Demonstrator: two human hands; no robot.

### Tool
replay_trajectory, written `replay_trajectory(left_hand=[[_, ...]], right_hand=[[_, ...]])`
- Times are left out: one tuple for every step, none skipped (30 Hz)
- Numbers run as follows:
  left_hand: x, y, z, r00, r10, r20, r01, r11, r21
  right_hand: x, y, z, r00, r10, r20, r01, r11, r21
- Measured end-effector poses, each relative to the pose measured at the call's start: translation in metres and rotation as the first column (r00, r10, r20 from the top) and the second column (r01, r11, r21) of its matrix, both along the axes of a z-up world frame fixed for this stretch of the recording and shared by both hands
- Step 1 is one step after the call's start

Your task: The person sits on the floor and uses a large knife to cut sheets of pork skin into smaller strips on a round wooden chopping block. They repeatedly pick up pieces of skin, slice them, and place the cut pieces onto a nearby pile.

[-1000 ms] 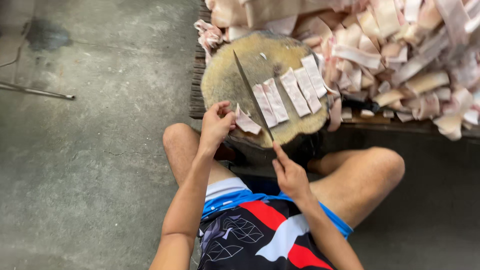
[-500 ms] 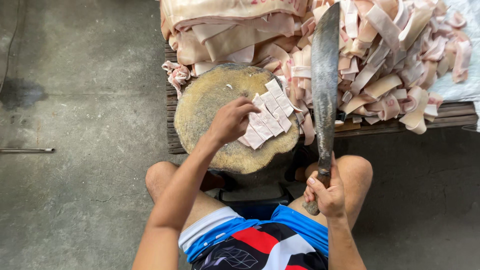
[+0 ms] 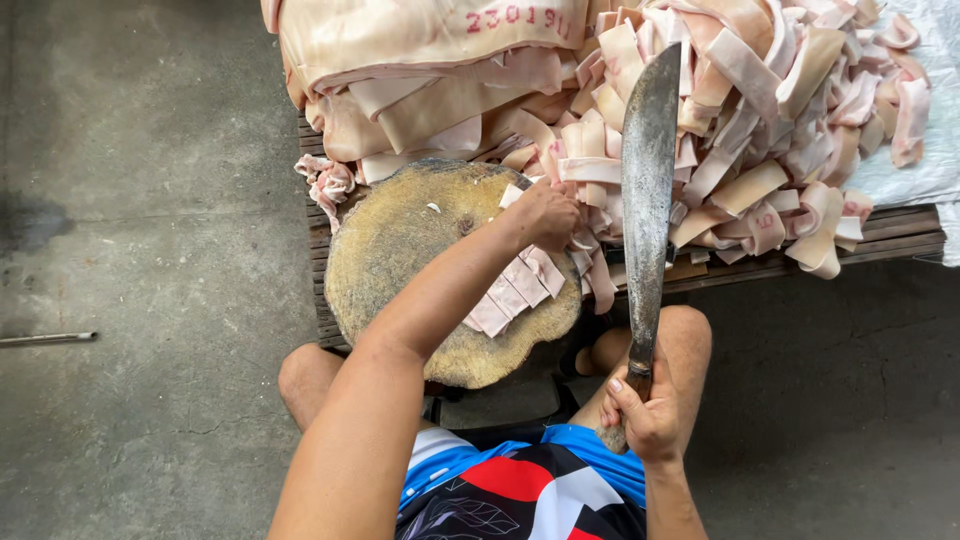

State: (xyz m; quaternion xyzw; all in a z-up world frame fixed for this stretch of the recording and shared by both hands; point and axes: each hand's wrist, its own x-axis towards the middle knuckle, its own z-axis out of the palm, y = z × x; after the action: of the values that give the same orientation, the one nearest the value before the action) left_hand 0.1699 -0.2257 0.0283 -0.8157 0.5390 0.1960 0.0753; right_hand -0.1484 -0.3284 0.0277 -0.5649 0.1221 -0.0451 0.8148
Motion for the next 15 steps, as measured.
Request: replay_trajectory(left_hand=[[0.003,0.0,-0.006,1.0,0.011,-0.016,-0.012,0.999,-0.053],[0.003,0.001,-0.013,0.999,0.022,-0.04,-0.026,0.994,-0.107],[0.007,0.005,-0.016,0.997,0.034,-0.072,-0.046,0.984,-0.17],[0.012,0.015,-0.017,0.993,0.05,-0.109,-0.074,0.971,-0.226],[0.011,0.028,-0.014,0.987,0.065,-0.146,-0.105,0.954,-0.28],[0.008,0.043,-0.009,0.988,0.091,-0.128,-0.126,0.947,-0.295],[0.004,0.064,0.0,0.987,0.117,-0.111,-0.146,0.939,-0.31],[-0.003,0.086,0.01,0.992,0.096,-0.076,-0.119,0.911,-0.394],[-0.011,0.105,0.02,0.996,0.078,-0.04,-0.088,0.876,-0.474],[-0.021,0.124,0.03,0.997,0.077,-0.033,-0.083,0.927,-0.365],[-0.034,0.136,0.038,0.997,0.074,-0.026,-0.078,0.965,-0.25],[-0.048,0.142,0.044,1.0,0.024,-0.017,-0.027,0.986,-0.166],[-0.062,0.15,0.048,1.0,-0.025,-0.013,0.024,0.997,-0.079],[-0.069,0.156,0.051,0.997,-0.076,-0.012,0.077,0.997,0.013],[-0.07,0.157,0.052,0.994,-0.105,0.013,0.104,0.993,0.061]], right_hand=[[-0.001,0.0,-0.002,1.0,-0.004,0.005,0.004,1.0,-0.009],[-0.005,-0.001,-0.003,1.0,-0.008,0.002,0.008,1.0,-0.018],[-0.01,-0.002,-0.006,1.0,-0.012,0.0,0.012,1.0,-0.027],[-0.015,-0.004,-0.009,1.0,-0.012,0.003,0.012,1.0,-0.017],[-0.02,-0.008,-0.011,1.0,-0.012,0.006,0.012,1.0,-0.006],[-0.027,-0.007,-0.014,1.0,-0.013,0.006,0.013,1.0,0.008],[-0.034,-0.006,-0.015,1.0,-0.011,-0.017,0.011,1.0,0.016],[-0.035,-0.006,-0.016,1.0,-0.014,-0.027,0.014,1.0,0.019],[-0.036,-0.005,-0.016,0.999,-0.017,-0.038,0.018,1.0,0.022],[-0.035,-0.002,-0.016,0.999,-0.007,-0.049,0.008,1.0,0.016],[-0.033,0.001,-0.017,0.998,0.003,-0.061,-0.002,1.0,0.011],[-0.032,0.003,-0.018,0.997,0.018,-0.07,-0.017,1.0,0.007],[-0.03,0.005,-0.02,0.997,0.025,-0.077,-0.024,1.0,0.018],[-0.026,0.009,-0.023,0.996,0.029,-0.082,-0.027,0.999,0.032],[-0.023,0.012,-0.025,0.996,0.034,-0.088,-0.03,0.999,0.045]])
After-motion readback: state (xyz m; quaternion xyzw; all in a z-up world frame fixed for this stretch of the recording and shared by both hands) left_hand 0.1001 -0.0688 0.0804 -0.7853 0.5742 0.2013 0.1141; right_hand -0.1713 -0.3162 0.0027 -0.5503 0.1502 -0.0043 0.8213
